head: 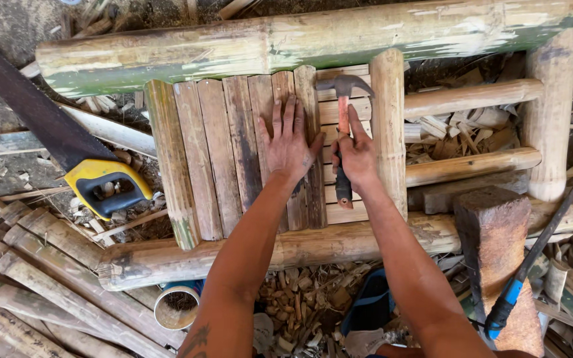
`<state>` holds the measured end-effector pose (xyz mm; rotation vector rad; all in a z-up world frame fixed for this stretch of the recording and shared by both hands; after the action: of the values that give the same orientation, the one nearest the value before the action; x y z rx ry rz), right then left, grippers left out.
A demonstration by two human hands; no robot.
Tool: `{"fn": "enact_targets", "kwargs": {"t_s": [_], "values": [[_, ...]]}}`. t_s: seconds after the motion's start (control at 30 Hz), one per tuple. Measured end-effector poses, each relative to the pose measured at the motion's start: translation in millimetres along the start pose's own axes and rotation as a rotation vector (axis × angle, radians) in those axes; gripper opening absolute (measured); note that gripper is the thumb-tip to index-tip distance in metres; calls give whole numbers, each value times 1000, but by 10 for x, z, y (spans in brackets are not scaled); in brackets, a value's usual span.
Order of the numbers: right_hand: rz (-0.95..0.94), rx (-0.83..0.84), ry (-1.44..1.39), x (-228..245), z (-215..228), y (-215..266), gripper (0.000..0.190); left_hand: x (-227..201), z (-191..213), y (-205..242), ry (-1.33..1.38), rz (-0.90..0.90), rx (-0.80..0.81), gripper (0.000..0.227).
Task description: The person assembles a bamboo structure by placing split bamboo slats into a frame and securing them with a hammer and nails. They repeatedly cut bamboo pieces to size with a hand saw and fit them into the frame.
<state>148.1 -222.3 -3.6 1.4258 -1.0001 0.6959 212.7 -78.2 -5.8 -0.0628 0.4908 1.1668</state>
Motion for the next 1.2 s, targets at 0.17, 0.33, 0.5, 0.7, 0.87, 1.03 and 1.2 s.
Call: {"fn": "enact_targets", "kwargs": {"t_s": [0.17,0.33,0.5,0.7,0.87,1.03,1.2], "values": [[3,10,33,32,-18,0,72,21,-50,-12,3,11,37,90],[43,1,293,194,-45,-36,72,6,-58,-48,-34,-5,67,82],[200,-66,885,431,-51,152,71,-24,-86,-53,-32,7,151,80],[576,-159,914,397,-225,79,71,12,-131,-50,-40,23,122,77],[532,-182,958,380,-111,9,76,-5,-104,-92,-10,31,190,79],[587,-125,983,360,-204,79,77,14,-85,-57,-38,41,182,75],[674,-206,980,527,-223,105,68,-7,-74,-91,-14,43,221,78]]}}
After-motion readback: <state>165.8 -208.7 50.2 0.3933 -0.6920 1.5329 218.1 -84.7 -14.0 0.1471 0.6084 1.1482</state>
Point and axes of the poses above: each hand's wrist, its own y-axis away from the middle knuckle, its own z-axis out of the back of the hand, x = y × z, the point moved 6 cm from there along -y, towards the middle knuckle, and after that the axes turned 14 degrees about x, right-handed, at the moved point
